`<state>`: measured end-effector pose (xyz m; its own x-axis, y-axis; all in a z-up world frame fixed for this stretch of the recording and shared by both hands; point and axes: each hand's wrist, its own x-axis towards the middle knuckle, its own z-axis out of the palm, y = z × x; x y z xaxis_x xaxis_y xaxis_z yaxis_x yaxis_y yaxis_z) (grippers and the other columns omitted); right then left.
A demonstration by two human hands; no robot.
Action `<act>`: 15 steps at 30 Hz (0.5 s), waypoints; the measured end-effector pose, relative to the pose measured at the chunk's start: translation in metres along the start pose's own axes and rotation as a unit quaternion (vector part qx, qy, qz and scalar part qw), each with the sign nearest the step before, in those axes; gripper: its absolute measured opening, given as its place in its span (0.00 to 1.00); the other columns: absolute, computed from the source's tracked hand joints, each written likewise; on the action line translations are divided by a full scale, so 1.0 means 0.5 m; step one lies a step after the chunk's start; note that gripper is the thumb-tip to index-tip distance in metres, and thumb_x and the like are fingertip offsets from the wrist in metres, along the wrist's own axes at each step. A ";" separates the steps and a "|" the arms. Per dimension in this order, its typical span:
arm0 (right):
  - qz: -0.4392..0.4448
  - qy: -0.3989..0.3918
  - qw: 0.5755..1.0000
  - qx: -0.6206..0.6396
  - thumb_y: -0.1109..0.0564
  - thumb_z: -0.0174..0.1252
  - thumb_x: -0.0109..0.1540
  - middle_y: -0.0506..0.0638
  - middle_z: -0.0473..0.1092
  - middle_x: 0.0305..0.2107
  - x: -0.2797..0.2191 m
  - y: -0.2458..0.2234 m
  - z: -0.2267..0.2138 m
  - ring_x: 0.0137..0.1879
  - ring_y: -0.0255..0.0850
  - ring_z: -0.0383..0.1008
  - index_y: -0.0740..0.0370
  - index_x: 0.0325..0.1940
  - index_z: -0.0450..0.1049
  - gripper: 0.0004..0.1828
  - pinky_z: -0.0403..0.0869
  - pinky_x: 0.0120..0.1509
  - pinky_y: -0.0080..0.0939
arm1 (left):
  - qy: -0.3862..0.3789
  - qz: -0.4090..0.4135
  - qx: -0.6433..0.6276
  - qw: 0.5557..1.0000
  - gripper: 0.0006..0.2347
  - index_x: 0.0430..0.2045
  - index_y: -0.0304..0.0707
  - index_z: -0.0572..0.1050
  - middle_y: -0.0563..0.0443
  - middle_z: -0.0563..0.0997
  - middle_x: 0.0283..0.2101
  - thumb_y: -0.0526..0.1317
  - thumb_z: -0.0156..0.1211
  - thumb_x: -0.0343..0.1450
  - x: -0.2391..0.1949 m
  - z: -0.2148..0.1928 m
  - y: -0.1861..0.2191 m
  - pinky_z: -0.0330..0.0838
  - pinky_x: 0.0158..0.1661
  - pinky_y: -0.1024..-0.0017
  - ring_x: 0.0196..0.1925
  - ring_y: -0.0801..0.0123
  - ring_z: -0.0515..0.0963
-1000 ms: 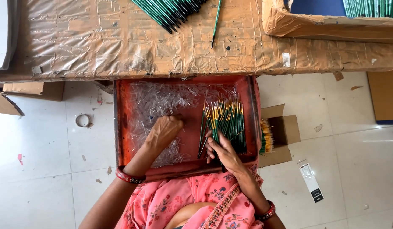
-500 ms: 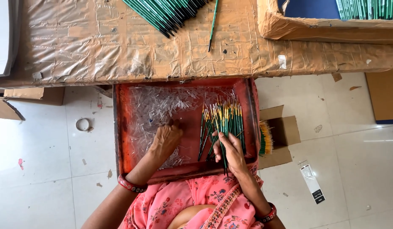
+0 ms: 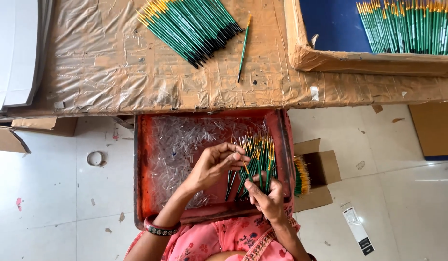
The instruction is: Sorting and grouping paintbrushes with green handles and yellow bristles into bundles.
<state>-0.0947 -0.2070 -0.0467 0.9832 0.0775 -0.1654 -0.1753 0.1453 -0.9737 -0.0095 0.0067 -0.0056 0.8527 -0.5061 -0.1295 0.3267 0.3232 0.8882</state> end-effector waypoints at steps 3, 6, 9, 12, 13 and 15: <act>-0.012 0.010 1.000 0.000 0.59 0.64 0.63 0.44 0.70 0.16 -0.002 0.000 -0.001 0.16 0.27 0.64 0.64 0.37 0.76 0.06 0.55 0.14 0.30 | 0.006 0.004 -0.028 1.000 0.11 0.49 0.30 0.73 0.44 0.84 0.48 0.39 0.53 0.77 0.005 0.004 -0.002 0.81 0.53 0.68 0.52 0.67 0.84; -0.018 0.014 1.000 -0.001 0.58 0.64 0.63 0.45 0.70 0.16 -0.003 -0.009 0.002 0.16 0.27 0.64 0.64 0.38 0.75 0.06 0.56 0.14 0.30 | 0.002 0.020 -0.044 0.999 0.11 0.48 0.29 0.73 0.44 0.84 0.48 0.39 0.52 0.78 0.004 0.009 -0.008 0.81 0.53 0.68 0.53 0.66 0.84; -0.024 0.014 1.000 -0.009 0.56 0.62 0.66 0.45 0.69 0.13 -0.002 0.007 -0.005 0.13 0.26 0.59 0.62 0.36 0.74 0.09 0.54 0.14 0.29 | 0.012 -0.020 0.023 0.999 0.10 0.49 0.29 0.73 0.46 0.84 0.46 0.37 0.53 0.78 -0.009 0.041 -0.003 0.80 0.49 0.69 0.50 0.69 0.83; -0.014 0.028 0.999 -0.016 0.55 0.61 0.66 0.46 0.70 0.14 0.011 0.040 0.001 0.14 0.29 0.62 0.63 0.36 0.75 0.09 0.57 0.15 0.33 | 0.069 0.005 0.144 0.987 0.10 0.46 0.25 0.77 0.40 0.87 0.42 0.36 0.59 0.77 -0.008 0.028 -0.012 0.83 0.46 0.69 0.47 0.60 0.85; -0.028 0.022 0.999 -0.015 0.55 0.61 0.66 0.46 0.70 0.14 0.016 0.041 0.005 0.14 0.29 0.62 0.63 0.36 0.75 0.09 0.57 0.15 0.33 | 0.070 0.018 0.152 0.986 0.10 0.46 0.25 0.77 0.40 0.87 0.42 0.36 0.59 0.77 -0.011 0.022 -0.011 0.83 0.46 0.69 0.47 0.60 0.85; -0.013 0.033 0.982 -0.183 0.54 0.59 0.68 0.51 0.70 0.16 0.023 0.041 0.012 0.21 0.40 0.67 0.64 0.39 0.78 0.11 0.65 0.24 0.41 | 0.120 0.097 0.465 0.872 0.11 0.47 0.33 0.82 0.36 0.87 0.41 0.40 0.63 0.74 -0.018 0.012 -0.009 0.80 0.38 0.63 0.42 0.50 0.88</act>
<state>-0.0873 -0.1974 -0.0675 0.9904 0.0124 -0.1375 -0.1315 -0.2197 -0.9667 -0.0212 0.0048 -0.0059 0.9525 -0.2954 0.0743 -0.2102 -0.4608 0.8622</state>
